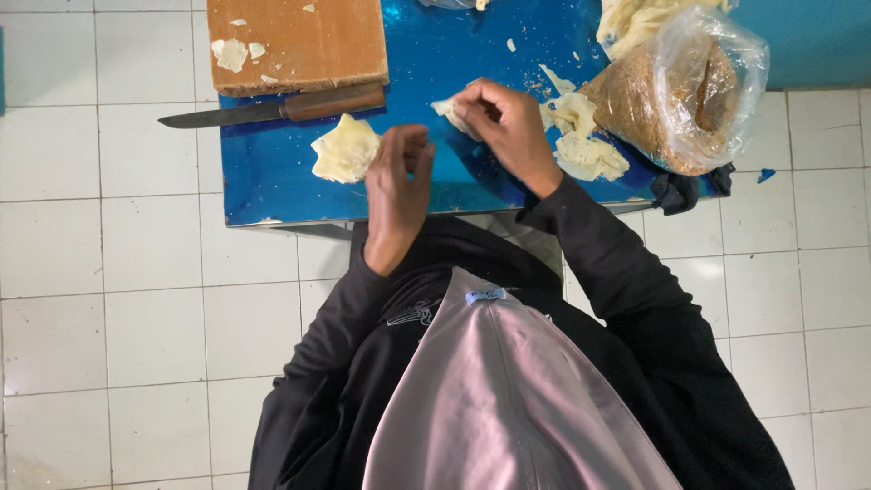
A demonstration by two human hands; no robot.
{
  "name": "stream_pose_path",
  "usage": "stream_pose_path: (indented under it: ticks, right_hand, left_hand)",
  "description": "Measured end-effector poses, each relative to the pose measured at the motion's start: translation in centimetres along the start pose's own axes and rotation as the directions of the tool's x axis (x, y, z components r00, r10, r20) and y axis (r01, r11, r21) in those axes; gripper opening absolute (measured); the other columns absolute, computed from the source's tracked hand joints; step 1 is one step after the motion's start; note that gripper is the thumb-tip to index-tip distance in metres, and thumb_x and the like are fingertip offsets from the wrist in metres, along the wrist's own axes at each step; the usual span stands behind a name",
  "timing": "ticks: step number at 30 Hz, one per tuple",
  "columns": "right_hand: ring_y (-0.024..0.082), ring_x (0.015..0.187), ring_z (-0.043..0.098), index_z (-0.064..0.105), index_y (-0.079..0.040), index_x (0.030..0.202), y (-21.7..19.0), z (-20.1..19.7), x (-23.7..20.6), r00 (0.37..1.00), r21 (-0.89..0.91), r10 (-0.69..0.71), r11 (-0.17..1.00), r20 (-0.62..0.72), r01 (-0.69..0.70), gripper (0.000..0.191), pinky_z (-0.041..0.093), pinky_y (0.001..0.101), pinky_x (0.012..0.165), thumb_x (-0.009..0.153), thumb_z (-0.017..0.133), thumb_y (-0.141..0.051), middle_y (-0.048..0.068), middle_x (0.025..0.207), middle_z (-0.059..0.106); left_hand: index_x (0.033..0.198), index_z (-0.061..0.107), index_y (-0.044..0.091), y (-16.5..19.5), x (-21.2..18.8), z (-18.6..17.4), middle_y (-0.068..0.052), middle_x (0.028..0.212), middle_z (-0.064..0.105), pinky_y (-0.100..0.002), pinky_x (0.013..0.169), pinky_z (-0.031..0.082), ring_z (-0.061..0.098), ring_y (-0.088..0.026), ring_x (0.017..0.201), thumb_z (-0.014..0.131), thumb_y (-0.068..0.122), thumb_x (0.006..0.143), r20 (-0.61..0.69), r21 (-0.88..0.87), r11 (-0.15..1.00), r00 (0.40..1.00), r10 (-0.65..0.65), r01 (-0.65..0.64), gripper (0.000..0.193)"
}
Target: The person takes thin pale dough sheets from a blue work table, places a portion of brown filling taken from a large open plastic bag onto a sheet, and folds the sheet over the filling by hand, setting the finished wrap aside and repeating with more sheets.
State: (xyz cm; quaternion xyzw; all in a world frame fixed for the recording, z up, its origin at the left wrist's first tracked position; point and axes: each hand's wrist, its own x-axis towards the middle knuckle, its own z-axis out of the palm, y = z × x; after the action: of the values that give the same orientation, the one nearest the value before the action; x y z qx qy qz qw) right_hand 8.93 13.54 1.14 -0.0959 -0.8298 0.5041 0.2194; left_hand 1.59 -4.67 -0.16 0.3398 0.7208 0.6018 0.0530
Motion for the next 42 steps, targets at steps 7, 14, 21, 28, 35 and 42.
stream_pose_path:
  ticks: [7,14,21,28,35,42]
  right_hand:
    - [0.003,0.087,0.059,0.065,-0.002,0.107,-0.6,-0.3,-1.5,0.999,0.358,0.046,0.933,-0.001,-0.043,0.014,0.049,0.0222,0.075,0.107,0.069,-0.015,-0.001,0.096,0.066]
    - [0.008,0.091,0.066,0.069,-0.003,0.112,-1.7,0.0,-2.4,0.995,0.507,0.100,0.857,0.016,-0.094,0.015,0.056,0.0251,0.081,0.107,0.066,-0.017,0.003,0.104,0.070]
    - [0.008,0.093,0.066,0.069,-0.003,0.111,-1.6,0.5,-2.3,0.989,0.619,0.151,0.776,0.001,-0.119,0.014,0.056,0.0259,0.084,0.107,0.065,-0.016,0.003,0.106,0.070]
    - [0.008,0.095,0.068,0.072,-0.003,0.117,-3.8,0.8,-2.5,0.993,0.223,-0.009,0.974,-0.119,0.036,0.017,0.057,0.0242,0.081,0.101,0.071,-0.005,0.005,0.113,0.068]
    - [0.018,0.092,0.075,0.072,-0.003,0.108,-5.4,1.3,-2.4,0.923,-0.208,-0.286,0.949,-0.257,0.237,0.012,0.059,0.0278,0.076,0.099,0.075,0.004,0.010,0.105,0.073]
    - [0.013,0.092,0.073,0.071,-0.002,0.106,-4.1,1.2,-2.4,0.942,-0.102,-0.224,0.974,-0.252,0.204,0.004,0.058,0.0266,0.076,0.102,0.072,0.000,0.007,0.104,0.074]
  left_hand:
    - [0.107,0.053,-0.001,1.3,2.0,2.3,-0.009,0.091,0.072,-0.025,0.068,0.057,0.073,-0.012,0.082,0.075,0.006,0.096,0.063,-0.339,0.936,0.995,-0.073,0.091,0.026]
    - [0.111,0.057,-0.003,1.1,2.0,2.4,-0.008,0.095,0.072,-0.022,0.070,0.054,0.068,-0.008,0.084,0.064,0.001,0.105,0.087,-0.508,0.853,0.992,-0.086,0.119,0.011]
    - [0.112,0.060,-0.004,0.0,1.7,2.3,-0.009,0.101,0.072,-0.026,0.081,0.059,0.073,-0.012,0.090,0.058,0.000,0.106,0.129,-0.625,0.761,0.985,-0.117,0.172,0.007]
    - [0.109,0.062,-0.001,-1.1,2.3,1.9,-0.008,0.102,0.070,-0.030,0.086,0.055,0.066,-0.012,0.091,0.056,0.008,0.109,0.250,-0.752,0.586,0.953,-0.170,0.301,0.011]
    - [0.111,0.060,0.000,-0.4,2.1,1.9,-0.007,0.103,0.071,-0.027,0.087,0.054,0.067,-0.011,0.095,0.057,0.012,0.107,0.303,-0.798,0.499,0.940,-0.154,0.339,0.013]
    - [0.107,0.052,0.003,-0.6,2.1,2.2,-0.006,0.098,0.067,-0.025,0.081,0.053,0.065,-0.010,0.091,0.068,-0.001,0.101,0.250,-0.762,0.572,0.953,-0.170,0.303,0.017]
